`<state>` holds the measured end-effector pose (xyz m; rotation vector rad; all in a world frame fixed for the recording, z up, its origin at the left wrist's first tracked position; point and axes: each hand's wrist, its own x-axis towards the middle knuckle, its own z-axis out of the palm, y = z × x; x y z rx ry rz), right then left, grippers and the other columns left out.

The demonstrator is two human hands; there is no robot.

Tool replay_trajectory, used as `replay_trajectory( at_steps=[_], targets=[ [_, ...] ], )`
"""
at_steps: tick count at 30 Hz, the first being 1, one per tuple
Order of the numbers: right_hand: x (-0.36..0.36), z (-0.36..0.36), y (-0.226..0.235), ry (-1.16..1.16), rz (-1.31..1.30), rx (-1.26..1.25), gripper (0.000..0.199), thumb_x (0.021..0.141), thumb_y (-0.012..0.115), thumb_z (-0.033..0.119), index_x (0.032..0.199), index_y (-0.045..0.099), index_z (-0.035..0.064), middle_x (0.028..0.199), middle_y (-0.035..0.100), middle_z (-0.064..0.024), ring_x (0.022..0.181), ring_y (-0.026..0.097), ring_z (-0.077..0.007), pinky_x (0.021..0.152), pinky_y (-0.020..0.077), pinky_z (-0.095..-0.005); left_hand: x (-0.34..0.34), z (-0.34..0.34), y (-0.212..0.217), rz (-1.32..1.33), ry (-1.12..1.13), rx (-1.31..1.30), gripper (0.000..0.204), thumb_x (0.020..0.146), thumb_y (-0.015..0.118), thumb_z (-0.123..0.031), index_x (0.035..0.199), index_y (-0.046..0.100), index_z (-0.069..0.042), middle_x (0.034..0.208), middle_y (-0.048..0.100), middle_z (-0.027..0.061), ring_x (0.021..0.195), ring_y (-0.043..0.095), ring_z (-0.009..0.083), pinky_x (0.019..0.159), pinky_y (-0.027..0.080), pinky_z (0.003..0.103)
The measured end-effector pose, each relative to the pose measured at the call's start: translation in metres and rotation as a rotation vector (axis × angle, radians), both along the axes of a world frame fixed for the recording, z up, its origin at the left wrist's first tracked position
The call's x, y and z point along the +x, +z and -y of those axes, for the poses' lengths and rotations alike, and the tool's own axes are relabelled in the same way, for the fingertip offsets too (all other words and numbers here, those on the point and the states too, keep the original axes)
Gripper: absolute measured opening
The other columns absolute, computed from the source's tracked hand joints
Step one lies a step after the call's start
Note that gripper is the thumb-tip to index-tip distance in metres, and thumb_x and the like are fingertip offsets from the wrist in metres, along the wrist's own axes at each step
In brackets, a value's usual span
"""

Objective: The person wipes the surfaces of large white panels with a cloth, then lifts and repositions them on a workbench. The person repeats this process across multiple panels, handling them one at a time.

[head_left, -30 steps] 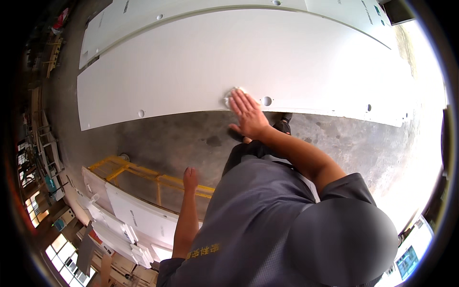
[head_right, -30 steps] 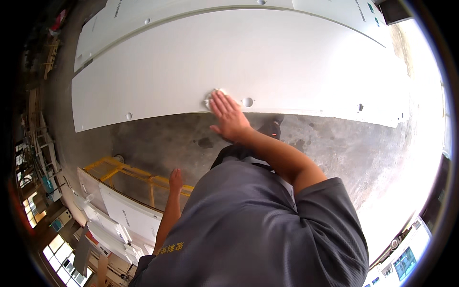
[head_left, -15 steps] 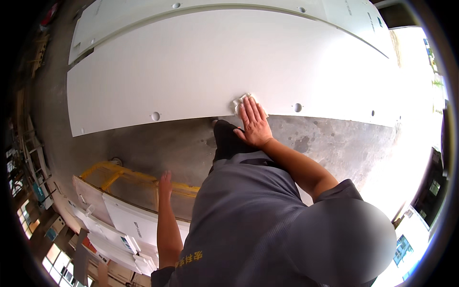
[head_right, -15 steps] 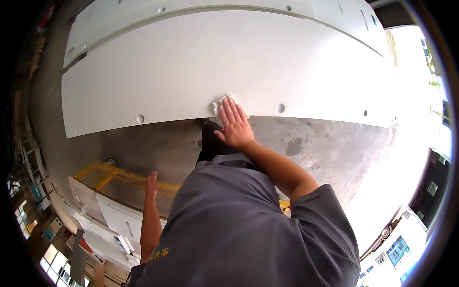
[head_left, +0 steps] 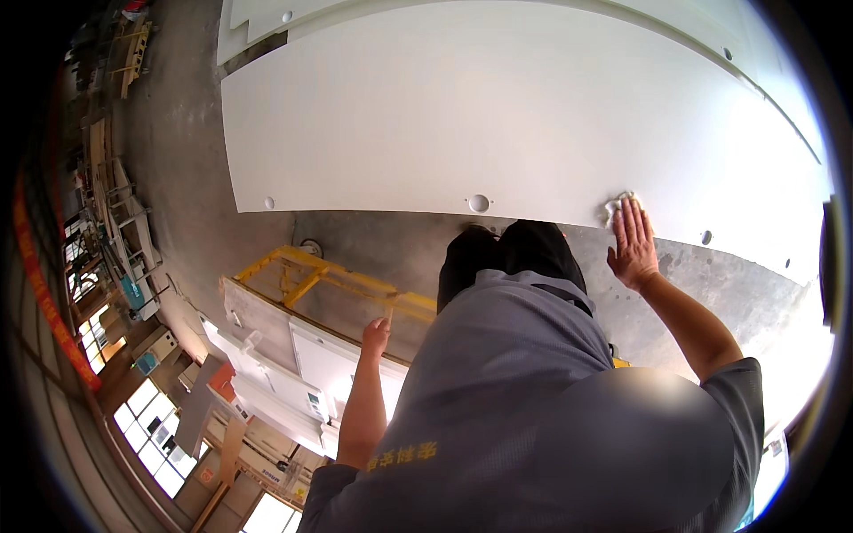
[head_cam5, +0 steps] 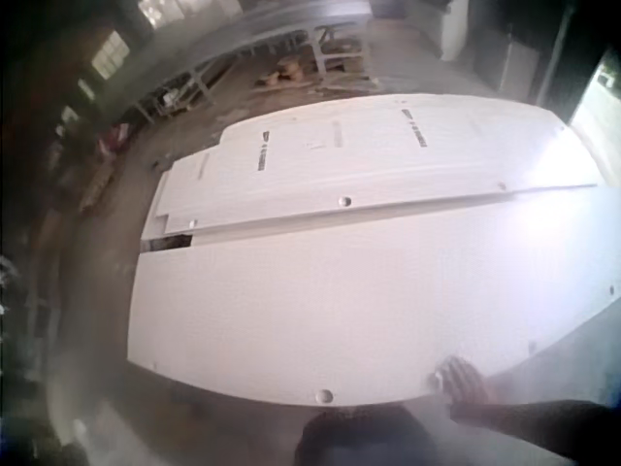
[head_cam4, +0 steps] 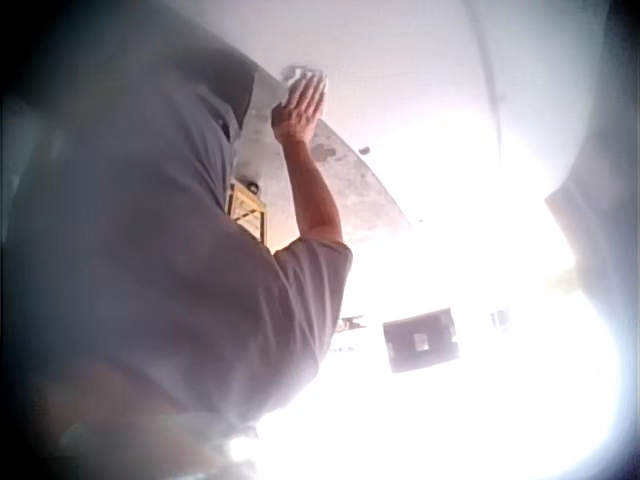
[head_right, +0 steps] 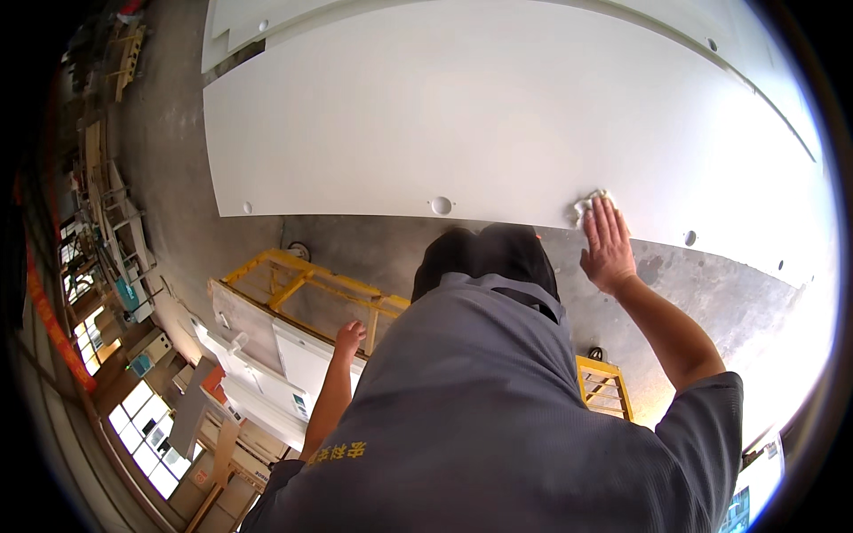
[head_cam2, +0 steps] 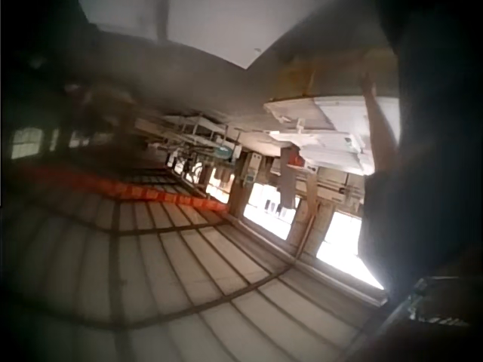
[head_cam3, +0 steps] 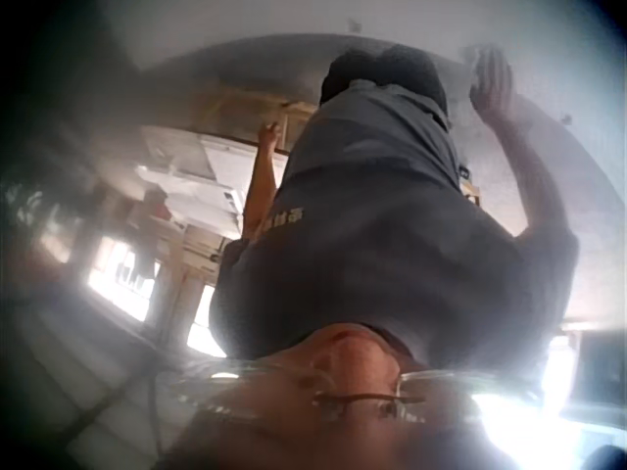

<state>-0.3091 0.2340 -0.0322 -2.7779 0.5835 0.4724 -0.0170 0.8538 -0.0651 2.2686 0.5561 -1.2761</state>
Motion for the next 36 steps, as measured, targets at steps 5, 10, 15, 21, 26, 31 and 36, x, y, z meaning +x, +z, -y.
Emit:
replay_trajectory(
  at_steps=[5, 10, 15, 21, 26, 31, 36],
  targets=[
    [0.114, -0.087, -0.018, 0.062, 0.162, 0.029, 0.074, 0.087, 0.056, 0.02, 0.155, 0.038, -0.0005, 0.169, 0.026, -0.0193, 0.158, 0.021, -0.034, 0.129, 0.0147, -0.0497, 0.044, 0.024, -0.008, -0.12, 0.011, -0.094, 0.046, 0.102, 0.061, -0.027, 0.134, 0.061, 0.005, 0.116, 0.07, 0.0121, 0.105, 0.068, 0.0215, 0.09, 0.054, 0.033],
    [0.219, -0.158, -0.014, 0.111, 0.135, 0.026, 0.069, 0.089, 0.053, 0.018, 0.154, 0.039, 0.0, 0.167, 0.029, -0.0187, 0.158, 0.023, -0.0332, 0.129, 0.0153, -0.049, 0.127, 0.012, -0.038, -0.115, -0.173, -0.215, 0.044, 0.101, 0.06, -0.028, 0.131, 0.064, 0.004, 0.114, 0.07, 0.0103, 0.104, 0.068, 0.0201, 0.09, 0.052, 0.031],
    [0.354, -0.256, -0.015, 0.251, 0.258, 0.011, 0.067, 0.091, 0.049, 0.015, 0.156, 0.039, -0.001, 0.168, 0.028, -0.0195, 0.158, 0.023, -0.0331, 0.129, 0.0155, -0.0481, 0.22, -0.066, -0.075, 0.183, -0.373, -0.359, 0.033, 0.098, 0.063, -0.022, 0.122, 0.067, 0.001, 0.113, 0.072, 0.0106, 0.101, 0.068, 0.0211, 0.089, 0.052, 0.033],
    [0.568, -0.394, 0.013, 0.628, 0.194, -0.128, 0.069, 0.101, 0.042, 0.028, 0.163, 0.026, 0.0021, 0.172, 0.018, -0.0167, 0.16, 0.013, -0.0329, 0.129, 0.0068, -0.0497, 0.34, -0.074, -0.026, 0.543, -0.066, -0.327, 0.064, 0.092, 0.063, -0.008, 0.152, 0.043, 0.0, 0.146, 0.054, 0.0209, 0.134, 0.053, 0.0327, 0.11, 0.043, 0.04],
    [0.615, -0.421, -0.001, 0.551, 0.353, -0.046, 0.071, 0.1, 0.046, 0.028, 0.162, 0.027, -0.0003, 0.172, 0.02, -0.0169, 0.16, 0.015, -0.0309, 0.13, 0.0081, -0.0475, 0.366, 0.021, 0.06, 0.974, -0.45, -0.324, 0.075, 0.086, 0.065, -0.004, 0.155, 0.037, -0.001, 0.16, 0.037, 0.024, 0.148, 0.034, 0.0424, 0.122, 0.03, 0.051],
    [0.5, -0.348, -0.004, 0.387, 0.407, -0.011, 0.068, 0.098, 0.049, 0.025, 0.158, 0.033, -0.0016, 0.169, 0.027, -0.0178, 0.158, 0.023, -0.0298, 0.129, 0.0175, -0.0455, 0.315, 0.114, 0.069, 0.981, -0.884, -0.585, 0.084, 0.081, 0.071, -0.007, 0.156, 0.035, -0.002, 0.164, 0.029, 0.026, 0.153, 0.026, 0.0452, 0.124, 0.024, 0.056],
    [0.327, -0.247, 0.013, -0.11, 0.661, 0.232, 0.048, 0.097, 0.056, 0.019, 0.141, 0.052, -0.0005, 0.147, 0.052, -0.026, 0.139, 0.051, -0.0368, 0.115, 0.0407, -0.0474, 0.248, 0.225, 0.046, 0.781, -1.409, -0.626, 0.094, 0.079, 0.073, -0.01, 0.162, 0.027, -0.006, 0.169, 0.016, 0.0233, 0.157, 0.013, 0.0443, 0.127, 0.014, 0.057]
  ],
)
